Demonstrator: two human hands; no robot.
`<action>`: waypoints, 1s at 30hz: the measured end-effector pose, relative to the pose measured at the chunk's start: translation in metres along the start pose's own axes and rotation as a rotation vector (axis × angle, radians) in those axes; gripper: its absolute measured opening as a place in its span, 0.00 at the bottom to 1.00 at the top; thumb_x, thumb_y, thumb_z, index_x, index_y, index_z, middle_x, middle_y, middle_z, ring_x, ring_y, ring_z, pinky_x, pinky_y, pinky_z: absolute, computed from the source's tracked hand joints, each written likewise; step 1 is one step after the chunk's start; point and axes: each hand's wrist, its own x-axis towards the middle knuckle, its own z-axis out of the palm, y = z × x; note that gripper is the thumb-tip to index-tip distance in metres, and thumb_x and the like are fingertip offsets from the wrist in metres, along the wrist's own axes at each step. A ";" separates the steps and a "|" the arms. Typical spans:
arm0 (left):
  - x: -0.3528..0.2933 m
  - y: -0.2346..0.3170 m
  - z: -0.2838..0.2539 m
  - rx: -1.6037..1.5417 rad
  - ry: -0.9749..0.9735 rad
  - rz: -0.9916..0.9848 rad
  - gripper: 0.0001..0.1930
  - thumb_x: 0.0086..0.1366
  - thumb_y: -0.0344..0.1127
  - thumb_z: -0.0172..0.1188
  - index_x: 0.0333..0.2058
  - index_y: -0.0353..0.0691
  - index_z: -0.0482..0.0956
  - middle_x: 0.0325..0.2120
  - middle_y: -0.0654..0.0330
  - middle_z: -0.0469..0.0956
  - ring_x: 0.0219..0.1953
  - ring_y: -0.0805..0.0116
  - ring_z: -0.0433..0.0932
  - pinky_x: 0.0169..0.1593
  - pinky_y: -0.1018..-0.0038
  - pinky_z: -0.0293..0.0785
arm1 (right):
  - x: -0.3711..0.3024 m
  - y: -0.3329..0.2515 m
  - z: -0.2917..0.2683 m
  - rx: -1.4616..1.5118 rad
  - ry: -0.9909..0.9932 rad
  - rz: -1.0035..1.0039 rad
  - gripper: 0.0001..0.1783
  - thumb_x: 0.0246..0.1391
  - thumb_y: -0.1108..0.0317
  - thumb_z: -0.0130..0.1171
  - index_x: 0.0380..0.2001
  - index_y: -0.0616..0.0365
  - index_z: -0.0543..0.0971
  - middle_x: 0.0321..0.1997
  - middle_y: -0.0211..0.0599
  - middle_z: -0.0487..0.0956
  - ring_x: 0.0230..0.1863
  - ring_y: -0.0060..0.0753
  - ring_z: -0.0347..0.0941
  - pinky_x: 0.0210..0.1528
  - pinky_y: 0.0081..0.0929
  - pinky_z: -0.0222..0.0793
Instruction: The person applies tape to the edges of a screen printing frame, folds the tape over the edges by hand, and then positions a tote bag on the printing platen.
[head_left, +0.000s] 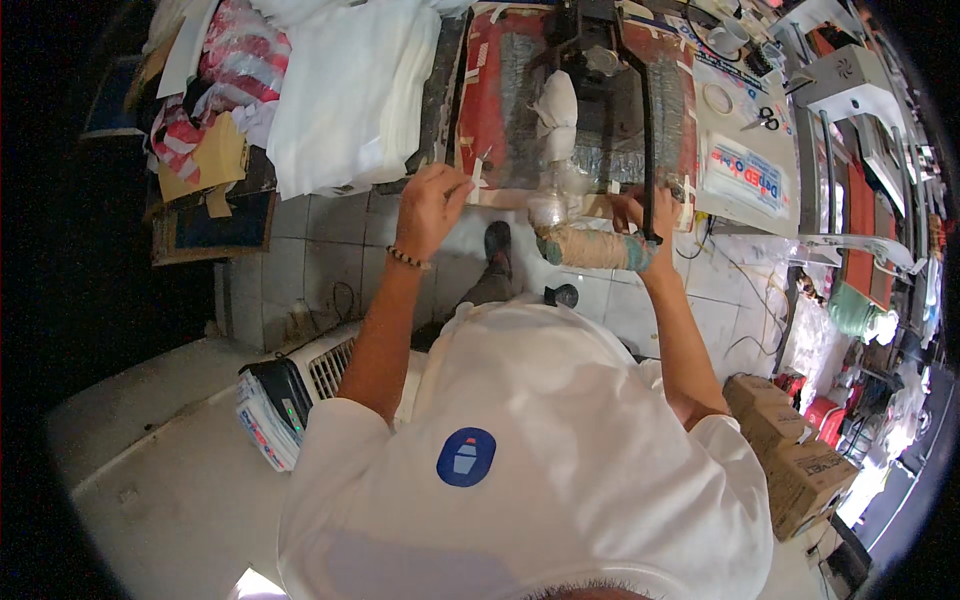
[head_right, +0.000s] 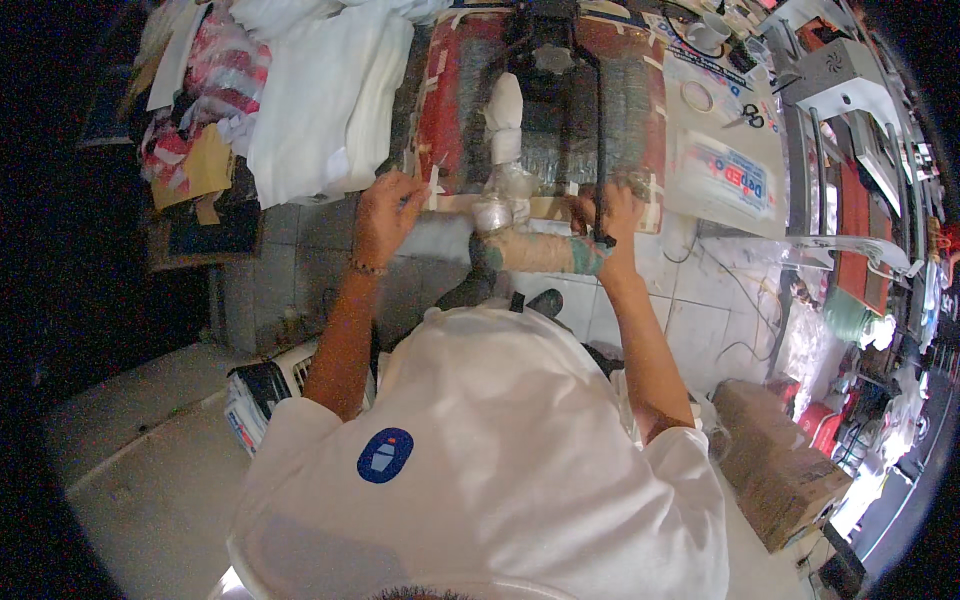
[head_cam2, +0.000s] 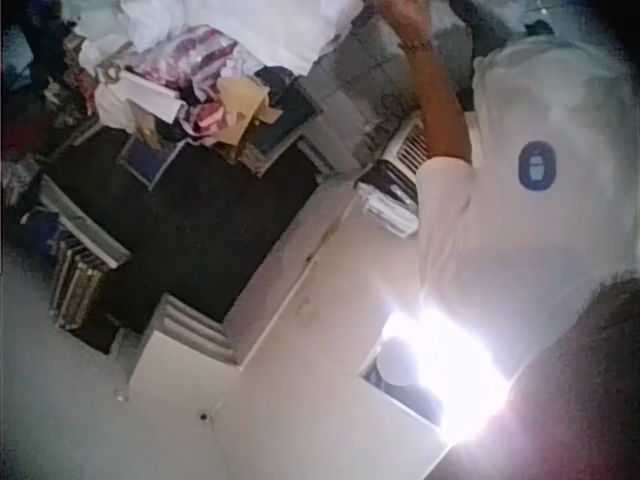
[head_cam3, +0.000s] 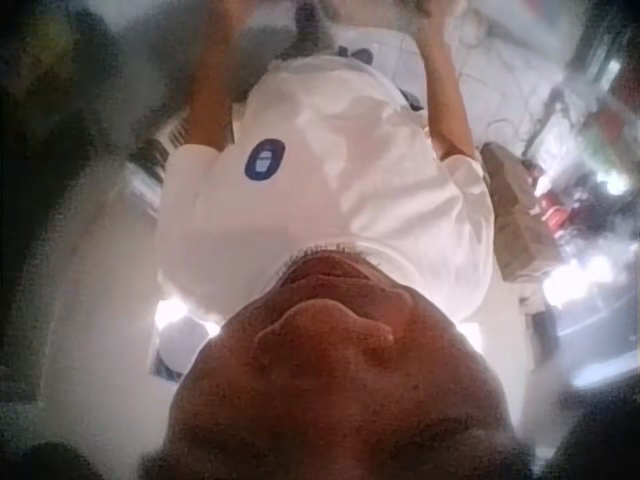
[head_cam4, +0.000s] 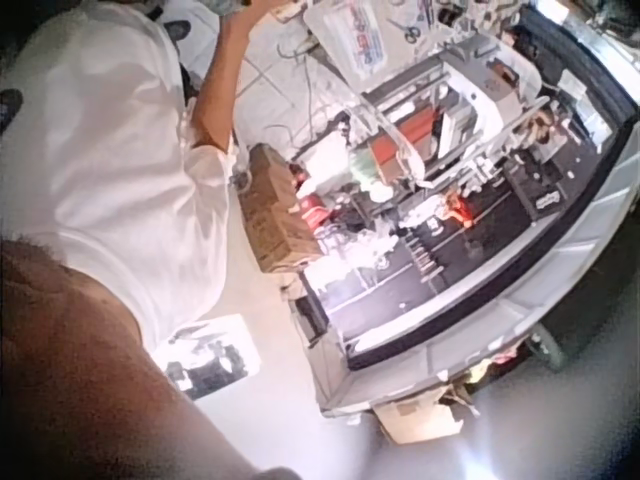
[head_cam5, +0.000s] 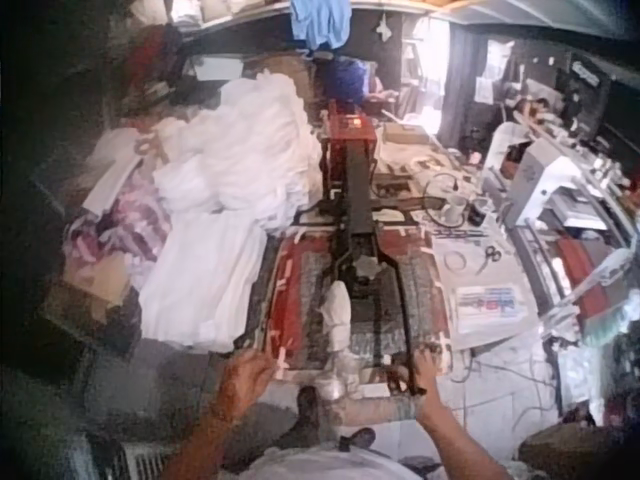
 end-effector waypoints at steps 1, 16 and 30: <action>0.004 0.001 -0.003 -0.045 -0.052 -0.079 0.12 0.59 0.34 0.67 0.39 0.34 0.83 0.35 0.51 0.79 0.39 0.54 0.79 0.43 0.67 0.75 | -0.003 -0.002 0.004 -0.023 0.014 -0.006 0.22 0.39 0.65 0.64 0.43 0.45 0.83 0.40 0.36 0.73 0.44 0.45 0.66 0.46 0.46 0.55; 0.017 0.003 0.011 0.083 0.067 0.261 0.05 0.61 0.30 0.61 0.30 0.36 0.83 0.29 0.54 0.77 0.33 0.54 0.78 0.36 0.60 0.73 | 0.014 0.010 0.023 0.042 0.062 0.014 0.21 0.44 0.68 0.68 0.45 0.52 0.82 0.35 0.39 0.78 0.37 0.48 0.72 0.38 0.44 0.64; 0.035 -0.003 0.010 -0.179 -0.087 0.006 0.07 0.58 0.28 0.63 0.34 0.31 0.79 0.30 0.52 0.78 0.30 0.63 0.79 0.37 0.70 0.77 | 0.008 0.009 0.014 0.129 -0.046 0.125 0.16 0.48 0.62 0.64 0.41 0.52 0.81 0.42 0.41 0.78 0.46 0.50 0.71 0.46 0.50 0.62</action>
